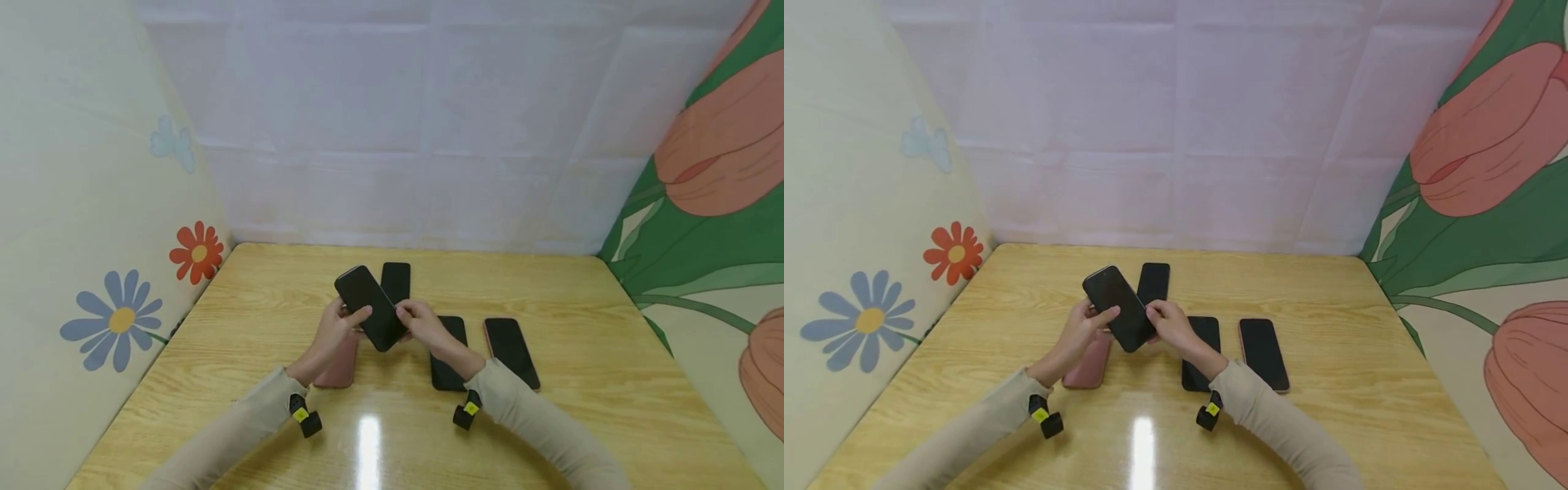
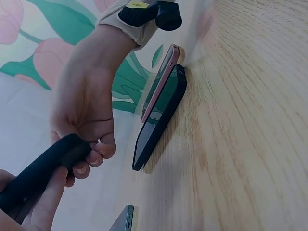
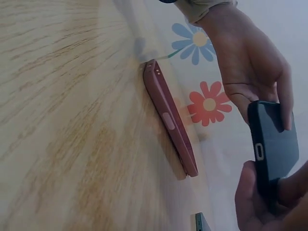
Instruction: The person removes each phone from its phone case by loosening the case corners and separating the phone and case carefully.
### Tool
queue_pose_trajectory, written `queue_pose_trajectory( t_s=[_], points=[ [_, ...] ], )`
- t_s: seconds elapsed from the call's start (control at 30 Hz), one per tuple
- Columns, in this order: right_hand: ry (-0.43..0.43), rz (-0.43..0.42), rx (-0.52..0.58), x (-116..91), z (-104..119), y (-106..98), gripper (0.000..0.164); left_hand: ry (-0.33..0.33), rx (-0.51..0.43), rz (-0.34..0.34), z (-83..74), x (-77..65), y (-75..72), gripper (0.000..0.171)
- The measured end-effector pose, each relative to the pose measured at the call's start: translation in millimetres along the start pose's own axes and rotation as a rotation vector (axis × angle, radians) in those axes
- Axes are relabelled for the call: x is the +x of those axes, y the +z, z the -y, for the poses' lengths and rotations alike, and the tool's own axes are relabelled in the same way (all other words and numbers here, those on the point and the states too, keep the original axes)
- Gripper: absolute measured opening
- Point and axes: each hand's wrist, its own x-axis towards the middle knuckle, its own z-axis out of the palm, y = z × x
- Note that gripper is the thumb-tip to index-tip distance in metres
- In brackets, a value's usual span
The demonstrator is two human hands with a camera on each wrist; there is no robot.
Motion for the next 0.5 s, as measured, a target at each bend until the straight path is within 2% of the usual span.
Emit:
queue_pose_trajectory(
  t_s=[0.2,0.5],
  points=[
    [0.008,-0.086,-0.052,1.8,0.6,7.4,0.025,-0.004,-0.029,0.025,1.1,-1.5,1.4,0.044],
    [0.023,-0.122,-0.153,4.3,0.7,9.2,0.026,-0.005,-0.05,0.081,-2.2,-6.3,1.7,0.046]
  ],
)
